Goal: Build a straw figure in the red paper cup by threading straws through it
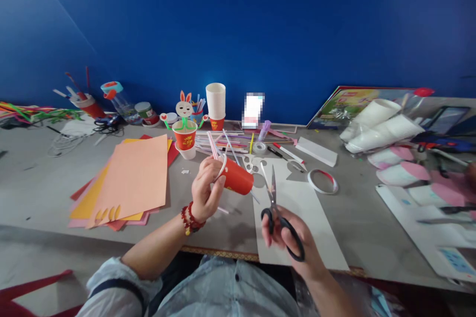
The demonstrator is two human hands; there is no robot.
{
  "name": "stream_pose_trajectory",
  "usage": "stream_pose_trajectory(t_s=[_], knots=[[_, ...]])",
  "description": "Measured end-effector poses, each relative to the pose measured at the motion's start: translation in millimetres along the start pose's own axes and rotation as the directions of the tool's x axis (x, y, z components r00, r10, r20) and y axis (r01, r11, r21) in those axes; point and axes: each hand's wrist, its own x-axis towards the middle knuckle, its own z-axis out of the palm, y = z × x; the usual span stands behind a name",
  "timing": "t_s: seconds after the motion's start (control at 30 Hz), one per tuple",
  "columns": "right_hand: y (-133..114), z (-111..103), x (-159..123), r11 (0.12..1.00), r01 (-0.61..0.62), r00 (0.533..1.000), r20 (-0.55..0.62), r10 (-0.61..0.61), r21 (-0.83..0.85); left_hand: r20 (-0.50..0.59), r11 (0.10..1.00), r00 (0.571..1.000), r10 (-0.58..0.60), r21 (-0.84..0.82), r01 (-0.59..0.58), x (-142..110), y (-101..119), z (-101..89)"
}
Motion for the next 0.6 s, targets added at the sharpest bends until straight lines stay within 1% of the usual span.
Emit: stream_pose_trajectory(t_s=[0.03,0.07,0.1,0.13,0.17,0.2,0.27,0.33,0.4,0.47,0.6], knots=[[-4,-11,3,0.972,0.016,0.998,-0.056,-0.03,-0.235,0.008,0.999,1.0,-0.023,-0.031,0.024,1,-1,0.3],[-7,-22,6,0.885,0.022,0.983,-0.152,-0.105,-0.466,0.018,0.998,0.999,-0.041,-0.056,0.042,1,-1,0.6],[-11,-30,7,0.759,0.005,0.959,-0.211,-0.188,-0.651,0.028,0.996,0.998,-0.05,-0.075,0.052,2,-1,0.9],[-14,-37,8,0.639,-0.002,0.936,-0.226,-0.269,-0.769,0.039,0.994,0.998,-0.053,-0.089,0.057,2,-1,1.3],[-17,-40,9,0.538,0.007,0.917,-0.21,-0.34,-0.843,0.049,0.993,0.997,-0.053,-0.098,0.058,2,-1,1.6],[-19,-41,8,0.468,0.041,0.907,-0.163,-0.387,-0.883,0.06,0.993,0.997,-0.05,-0.101,0.056,3,0,1.9],[-23,-38,6,0.39,0.149,0.899,-0.04,-0.437,-0.909,0.08,0.995,0.996,-0.034,-0.087,0.041,3,0,2.2],[-26,-31,6,0.313,0.228,0.874,0.052,-0.482,-0.922,0.095,0.998,0.995,-0.012,-0.061,0.018,4,0,1.9],[-28,-24,8,0.228,0.247,0.842,0.093,-0.531,-0.942,0.112,1.0,0.994,0.003,-0.03,0.001,4,0,1.0],[-30,-22,10,0.154,0.24,0.816,0.114,-0.566,-0.958,0.133,1.0,0.991,0.02,-0.005,-0.019,3,-1,0.0],[-35,-22,11,0.024,0.216,0.811,0.165,-0.561,-0.976,0.159,0.997,0.984,0.076,0.019,-0.08,2,-4,-0.9]])
